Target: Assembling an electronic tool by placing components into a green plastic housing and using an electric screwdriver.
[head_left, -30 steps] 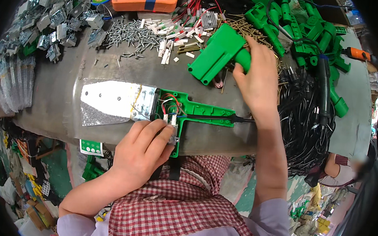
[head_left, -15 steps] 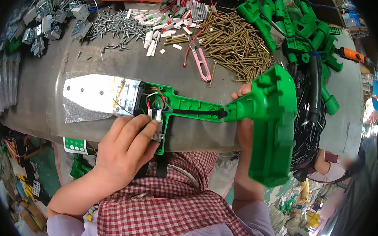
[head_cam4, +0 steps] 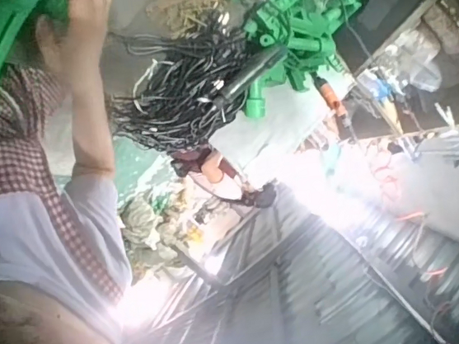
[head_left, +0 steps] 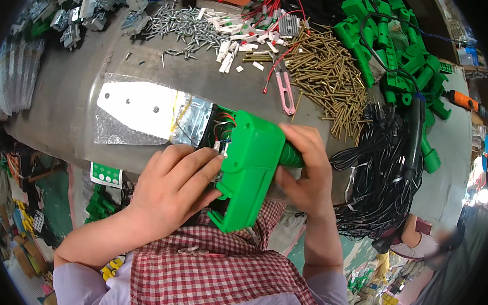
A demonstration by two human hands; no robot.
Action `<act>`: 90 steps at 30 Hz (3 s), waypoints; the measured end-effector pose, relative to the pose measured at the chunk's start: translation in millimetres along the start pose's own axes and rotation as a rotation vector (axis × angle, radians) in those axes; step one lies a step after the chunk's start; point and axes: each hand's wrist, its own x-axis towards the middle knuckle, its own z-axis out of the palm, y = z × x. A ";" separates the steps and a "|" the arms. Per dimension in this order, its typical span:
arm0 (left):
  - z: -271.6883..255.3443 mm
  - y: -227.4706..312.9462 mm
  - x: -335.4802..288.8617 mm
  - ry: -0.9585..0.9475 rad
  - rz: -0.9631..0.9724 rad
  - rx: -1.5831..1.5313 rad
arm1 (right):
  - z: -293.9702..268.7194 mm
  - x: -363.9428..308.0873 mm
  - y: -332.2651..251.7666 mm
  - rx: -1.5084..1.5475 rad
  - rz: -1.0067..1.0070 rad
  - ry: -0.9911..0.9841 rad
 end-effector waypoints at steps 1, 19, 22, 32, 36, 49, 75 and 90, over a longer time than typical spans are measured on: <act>0.0 -1.3 0.0 0.001 -0.009 0.000 | 1.8 0.5 -0.6 0.004 -0.002 -0.008; 12.2 -13.3 -16.8 0.085 -0.112 -0.247 | 16.6 11.8 -18.4 -0.194 0.092 -0.069; 15.9 -16.1 -15.9 0.150 -0.093 -0.243 | 20.0 21.8 -24.4 0.097 0.262 -0.157; 14.4 -19.0 -21.8 0.082 -0.159 -0.341 | 51.0 27.8 -54.6 -0.373 0.035 -0.137; 13.4 -18.5 -20.3 0.106 -0.144 -0.346 | 50.5 27.1 -55.7 -0.342 0.038 -0.167; 5.7 -19.0 -22.0 0.029 -0.140 -0.374 | 54.1 22.2 -57.6 -0.408 -0.039 -0.120; 6.1 -25.9 -17.8 0.062 -0.103 -0.400 | 59.1 29.6 -62.5 -0.398 0.003 -0.095; 4.3 -25.8 -18.4 -0.012 -0.184 -0.460 | 56.6 24.1 -58.5 -0.474 -0.084 -0.114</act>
